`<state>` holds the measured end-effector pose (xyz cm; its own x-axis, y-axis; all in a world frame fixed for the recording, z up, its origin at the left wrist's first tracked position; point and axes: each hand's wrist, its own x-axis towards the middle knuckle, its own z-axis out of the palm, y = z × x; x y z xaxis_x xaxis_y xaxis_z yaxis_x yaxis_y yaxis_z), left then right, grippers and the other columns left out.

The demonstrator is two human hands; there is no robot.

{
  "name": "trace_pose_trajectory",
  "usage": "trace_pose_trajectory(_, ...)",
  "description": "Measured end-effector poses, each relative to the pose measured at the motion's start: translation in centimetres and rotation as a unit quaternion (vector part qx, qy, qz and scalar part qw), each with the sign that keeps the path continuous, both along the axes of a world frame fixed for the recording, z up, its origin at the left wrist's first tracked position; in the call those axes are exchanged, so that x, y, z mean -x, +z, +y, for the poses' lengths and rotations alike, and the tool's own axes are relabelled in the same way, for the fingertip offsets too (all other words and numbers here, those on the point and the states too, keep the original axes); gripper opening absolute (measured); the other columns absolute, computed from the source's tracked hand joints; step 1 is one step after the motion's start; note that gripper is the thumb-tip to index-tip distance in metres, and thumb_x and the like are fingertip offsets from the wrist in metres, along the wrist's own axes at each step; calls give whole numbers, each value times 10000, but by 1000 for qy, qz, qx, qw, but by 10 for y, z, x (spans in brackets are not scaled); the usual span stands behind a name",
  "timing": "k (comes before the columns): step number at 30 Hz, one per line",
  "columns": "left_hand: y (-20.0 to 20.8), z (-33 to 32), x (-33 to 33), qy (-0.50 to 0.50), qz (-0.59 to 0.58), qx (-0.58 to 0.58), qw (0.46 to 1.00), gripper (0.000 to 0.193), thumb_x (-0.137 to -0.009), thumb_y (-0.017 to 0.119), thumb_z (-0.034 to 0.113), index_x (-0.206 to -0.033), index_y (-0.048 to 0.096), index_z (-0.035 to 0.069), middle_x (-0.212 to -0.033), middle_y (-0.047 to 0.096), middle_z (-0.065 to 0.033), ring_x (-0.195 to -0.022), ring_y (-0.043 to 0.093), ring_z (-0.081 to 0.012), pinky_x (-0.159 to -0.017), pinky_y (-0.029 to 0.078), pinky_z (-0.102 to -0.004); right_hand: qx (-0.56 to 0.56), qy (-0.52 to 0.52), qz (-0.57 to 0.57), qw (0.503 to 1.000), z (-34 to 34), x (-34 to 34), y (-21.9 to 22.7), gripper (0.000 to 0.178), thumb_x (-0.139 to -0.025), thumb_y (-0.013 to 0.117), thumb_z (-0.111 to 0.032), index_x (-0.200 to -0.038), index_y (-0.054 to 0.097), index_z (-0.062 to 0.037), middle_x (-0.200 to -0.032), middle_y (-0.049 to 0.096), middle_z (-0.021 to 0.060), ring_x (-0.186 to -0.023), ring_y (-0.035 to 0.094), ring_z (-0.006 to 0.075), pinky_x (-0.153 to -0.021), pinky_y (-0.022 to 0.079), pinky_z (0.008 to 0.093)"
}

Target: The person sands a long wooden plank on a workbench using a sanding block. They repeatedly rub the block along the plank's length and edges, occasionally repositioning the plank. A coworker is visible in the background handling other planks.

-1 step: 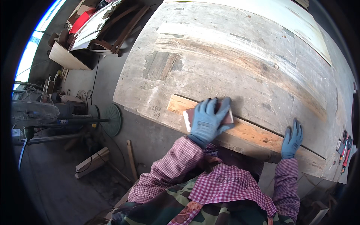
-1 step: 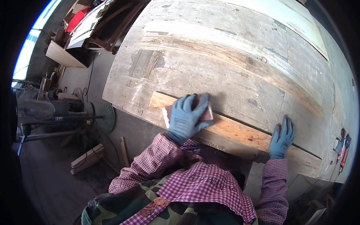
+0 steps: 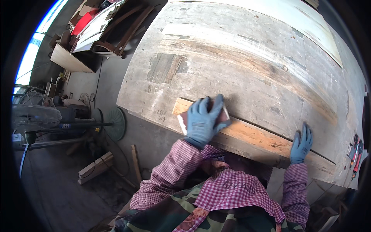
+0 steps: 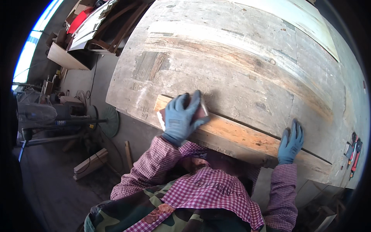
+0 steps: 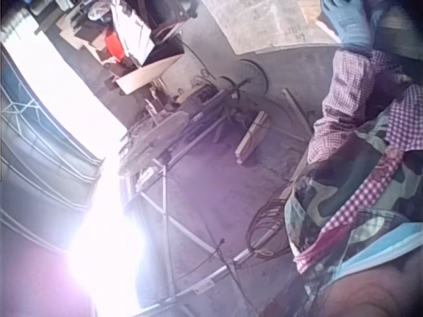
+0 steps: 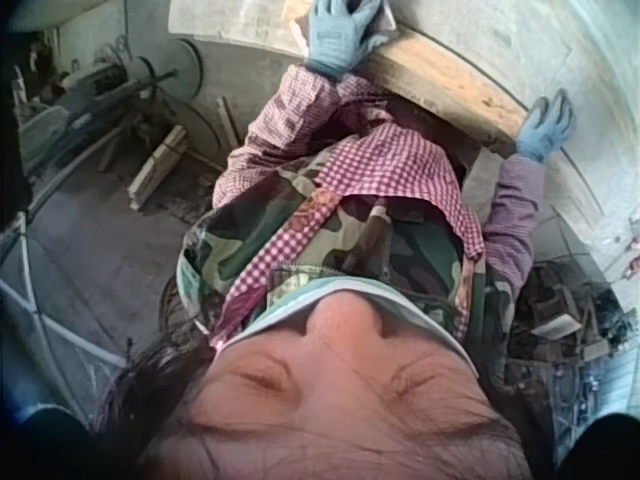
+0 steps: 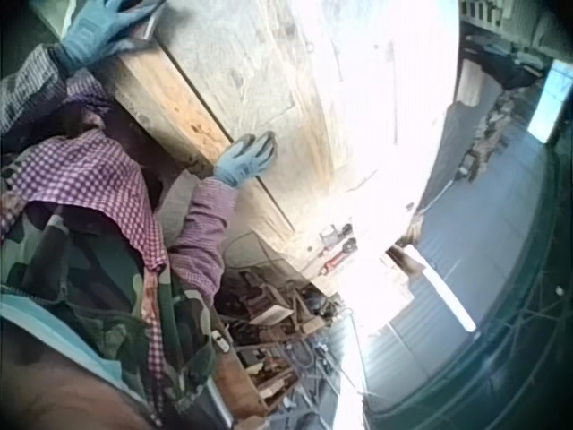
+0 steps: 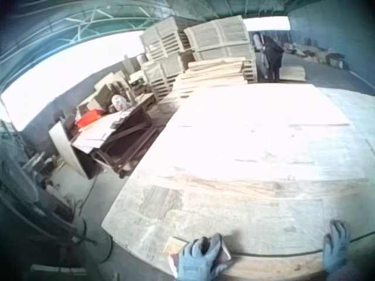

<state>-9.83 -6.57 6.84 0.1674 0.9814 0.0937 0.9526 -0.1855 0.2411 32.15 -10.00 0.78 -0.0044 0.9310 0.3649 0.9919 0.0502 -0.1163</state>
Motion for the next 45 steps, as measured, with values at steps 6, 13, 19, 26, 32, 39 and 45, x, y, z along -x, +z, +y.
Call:
trace_pose_trajectory(6, -3, 26, 70, 97, 41, -9, 994, 835, -836, 687, 539, -1528, 351, 214, -1319, 499, -260, -1171, 489, -405, -1007, 385, -516, 55, -32, -10, 998, 8, 14, 3, 518, -971, 545, -212, -1466, 439, -102, -1420, 499, 149, -1313, 444, 350, -1092, 349, 469)
trace_pose_trajectory(13, 10, 101, 106, 251, 14, 84, 964, 808, -900, 472, 703, -1508, 382, 177, -1274, 540, -286, -1156, 530, -457, -995, 438, -498, 58, 2, 33, 998, 17, 19, 5, 554, -937, 584, -263, -1461, 460, -132, -1461, 458, 150, -1350, 394, 361, -1119, 320, 480)
trace_pose_trajectory(19, 3, 78, 103, 216, 61, 20, 974, 775, -914, 498, 655, -1502, 383, 164, -1219, 567, -293, -1081, 572, -467, -925, 471, -506, 155, 249, -22, 956, 12, 38, 42, 742, -737, 696, -561, -1386, 568, -226, -1521, 392, 123, -1383, 347, 360, -1138, 259, 536)
trace_pose_trajectory(26, 6, 44, 103, 249, 22, 39, 968, 787, -923, 504, 636, -1478, 390, 91, -1191, 571, -331, -1067, 578, -480, -903, 482, -505, 178, 225, -22, 958, 12, 35, 35, 779, -693, 692, -654, -1360, 593, -265, -1543, 360, 120, -1409, 298, 372, -1143, 230, 558)
trace_pose_trajectory(32, 3, -15, 106, 265, 5, 17, 964, 747, -929, 573, 546, -1491, 394, 88, -1179, 578, -324, -1031, 587, -461, -896, 482, -497, 185, 221, -18, 957, 13, 37, 40, 762, -707, 683, -659, -1356, 597, -271, -1545, 358, 123, -1408, 307, 365, -1142, 237, 546)
trace_pose_trajectory(39, 8, 12, 115, 258, 0, 37, 965, 726, -941, 545, 552, -1468, 419, 68, -1114, 600, -307, -1000, 606, -454, -862, 492, -503, 168, 243, -32, 955, 14, 33, 34, 834, -746, 526, -808, -1362, 594, -250, -1533, 368, 141, -1393, 328, 365, -1144, 228, 550)
trace_pose_trajectory(45, 19, 60, 103, 261, 61, 77, 960, 735, -944, 509, 586, -1454, 426, 63, -1135, 586, -339, -1021, 603, -466, -863, 493, -506, 171, 250, -39, 952, 13, 36, 39, 897, -720, 517, -837, -1368, 589, -220, -1513, 392, 148, -1380, 338, 370, -1142, 223, 562)
